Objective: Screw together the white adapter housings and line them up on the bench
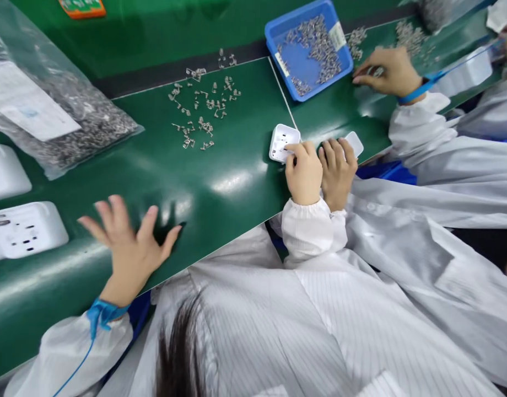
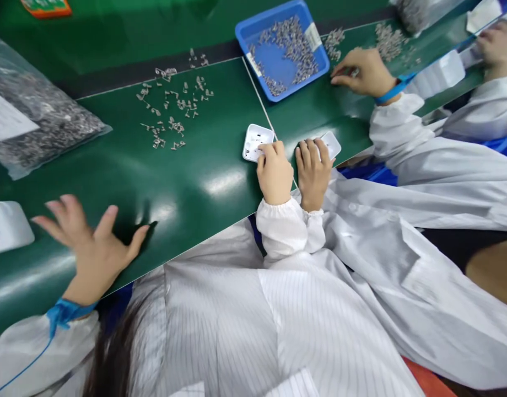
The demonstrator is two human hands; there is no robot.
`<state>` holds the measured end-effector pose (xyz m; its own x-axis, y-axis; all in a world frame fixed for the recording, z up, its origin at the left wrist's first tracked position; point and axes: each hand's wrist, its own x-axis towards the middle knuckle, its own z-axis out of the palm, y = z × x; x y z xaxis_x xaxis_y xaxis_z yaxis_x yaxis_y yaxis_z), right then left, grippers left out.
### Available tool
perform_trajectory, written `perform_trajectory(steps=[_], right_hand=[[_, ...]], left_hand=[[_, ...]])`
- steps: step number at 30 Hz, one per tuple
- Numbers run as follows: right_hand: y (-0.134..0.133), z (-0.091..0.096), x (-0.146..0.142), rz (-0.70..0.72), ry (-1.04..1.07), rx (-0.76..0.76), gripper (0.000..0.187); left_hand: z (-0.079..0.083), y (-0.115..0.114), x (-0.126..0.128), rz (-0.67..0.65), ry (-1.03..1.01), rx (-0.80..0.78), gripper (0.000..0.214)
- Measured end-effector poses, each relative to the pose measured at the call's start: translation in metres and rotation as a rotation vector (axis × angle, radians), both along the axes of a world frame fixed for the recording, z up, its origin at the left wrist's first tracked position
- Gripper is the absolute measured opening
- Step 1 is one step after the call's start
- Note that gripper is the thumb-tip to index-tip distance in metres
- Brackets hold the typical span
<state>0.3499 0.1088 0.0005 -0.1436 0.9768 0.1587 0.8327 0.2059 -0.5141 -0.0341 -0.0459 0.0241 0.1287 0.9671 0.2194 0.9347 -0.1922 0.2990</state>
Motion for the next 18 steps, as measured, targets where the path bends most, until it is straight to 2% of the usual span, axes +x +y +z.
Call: perform_trajectory(steps=[3,5,7,10,14,18], right_hand=[[-0.021,0.02,-0.05,-0.062,-0.047,-0.031,0.02],[-0.041,0.035,-0.083,0.069,-0.095,-0.177,0.023],[-0.06,0.048,-0.113,0.266,-0.087,-0.332,0.028],[-0.077,0.057,-0.146,0.482,-0.09,-0.455,0.031],[-0.074,0.056,-0.159,0.563,-0.133,-0.464,0.032],[-0.057,0.061,-0.146,0.686,-0.103,-0.482,0.03]], left_hand=[[-0.006,0.016,0.029,-0.133,-0.123,-0.017,0.088],[-0.006,0.027,0.047,-0.165,-0.204,-0.044,0.083],[-0.004,0.037,0.059,-0.175,-0.221,-0.079,0.079],[0.001,0.046,0.058,-0.145,-0.167,-0.101,0.07],[0.0,0.047,0.039,-0.103,-0.175,-0.198,0.07],[-0.004,0.046,0.032,-0.068,-0.193,-0.191,0.066]])
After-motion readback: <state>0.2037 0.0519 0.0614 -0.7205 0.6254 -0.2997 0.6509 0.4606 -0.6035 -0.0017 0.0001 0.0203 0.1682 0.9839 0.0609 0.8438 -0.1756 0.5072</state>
